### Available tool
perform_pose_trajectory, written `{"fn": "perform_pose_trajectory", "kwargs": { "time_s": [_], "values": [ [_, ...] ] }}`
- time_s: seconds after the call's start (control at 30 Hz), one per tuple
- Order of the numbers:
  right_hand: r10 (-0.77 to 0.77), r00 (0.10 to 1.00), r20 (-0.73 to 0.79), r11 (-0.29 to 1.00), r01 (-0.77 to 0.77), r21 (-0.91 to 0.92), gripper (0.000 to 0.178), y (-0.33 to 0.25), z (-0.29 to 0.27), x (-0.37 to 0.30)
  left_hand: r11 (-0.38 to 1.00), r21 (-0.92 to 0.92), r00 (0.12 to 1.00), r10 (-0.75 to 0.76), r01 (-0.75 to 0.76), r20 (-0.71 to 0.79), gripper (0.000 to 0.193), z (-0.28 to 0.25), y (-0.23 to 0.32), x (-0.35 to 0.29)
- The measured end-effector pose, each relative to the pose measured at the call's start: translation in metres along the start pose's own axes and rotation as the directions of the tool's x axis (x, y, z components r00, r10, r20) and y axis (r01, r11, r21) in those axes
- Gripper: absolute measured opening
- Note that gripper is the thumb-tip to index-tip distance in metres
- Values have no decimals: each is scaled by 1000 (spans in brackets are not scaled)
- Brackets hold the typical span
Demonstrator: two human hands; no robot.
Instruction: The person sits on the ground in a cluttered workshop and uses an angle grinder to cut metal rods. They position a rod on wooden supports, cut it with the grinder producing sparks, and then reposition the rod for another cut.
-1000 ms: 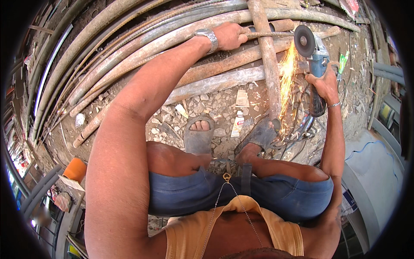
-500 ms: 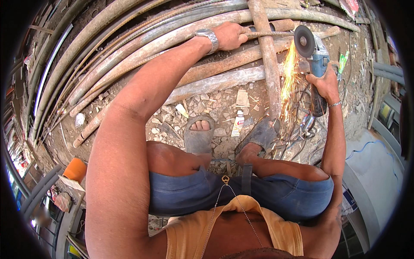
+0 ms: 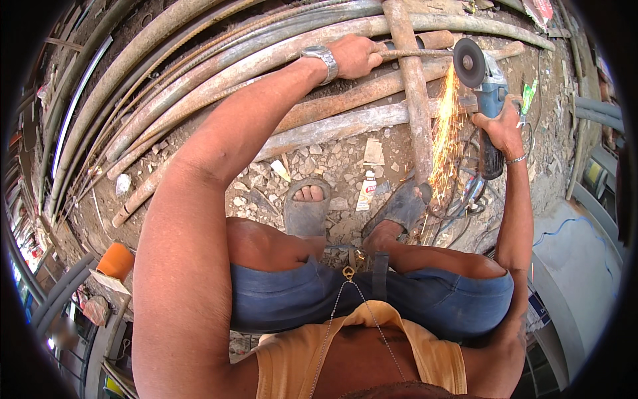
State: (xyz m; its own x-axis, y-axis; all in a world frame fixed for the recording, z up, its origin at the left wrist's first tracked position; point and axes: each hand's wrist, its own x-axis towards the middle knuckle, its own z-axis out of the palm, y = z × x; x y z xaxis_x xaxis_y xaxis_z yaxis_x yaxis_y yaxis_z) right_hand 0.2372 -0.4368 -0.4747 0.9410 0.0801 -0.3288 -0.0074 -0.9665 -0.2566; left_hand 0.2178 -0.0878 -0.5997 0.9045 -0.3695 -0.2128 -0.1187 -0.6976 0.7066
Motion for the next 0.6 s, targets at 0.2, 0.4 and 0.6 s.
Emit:
{"fn": "perform_pose_trajectory", "kwargs": {
  "time_s": [0.2,0.4,0.6],
  "values": [
    [2,1000,2,1000,-2,14,61,-2,-2,-4,1000,11,1000,23,-23,5,32,-2,0,0],
    [-3,1000,-25,1000,3,-7,62,-3,-1,-3,1000,6,1000,18,-18,16,32,-5,3,-2],
    [12,1000,-7,1000,-12,-15,63,-4,-2,-2,1000,11,1000,25,-25,-11,31,-4,4,-3]
  ]
}}
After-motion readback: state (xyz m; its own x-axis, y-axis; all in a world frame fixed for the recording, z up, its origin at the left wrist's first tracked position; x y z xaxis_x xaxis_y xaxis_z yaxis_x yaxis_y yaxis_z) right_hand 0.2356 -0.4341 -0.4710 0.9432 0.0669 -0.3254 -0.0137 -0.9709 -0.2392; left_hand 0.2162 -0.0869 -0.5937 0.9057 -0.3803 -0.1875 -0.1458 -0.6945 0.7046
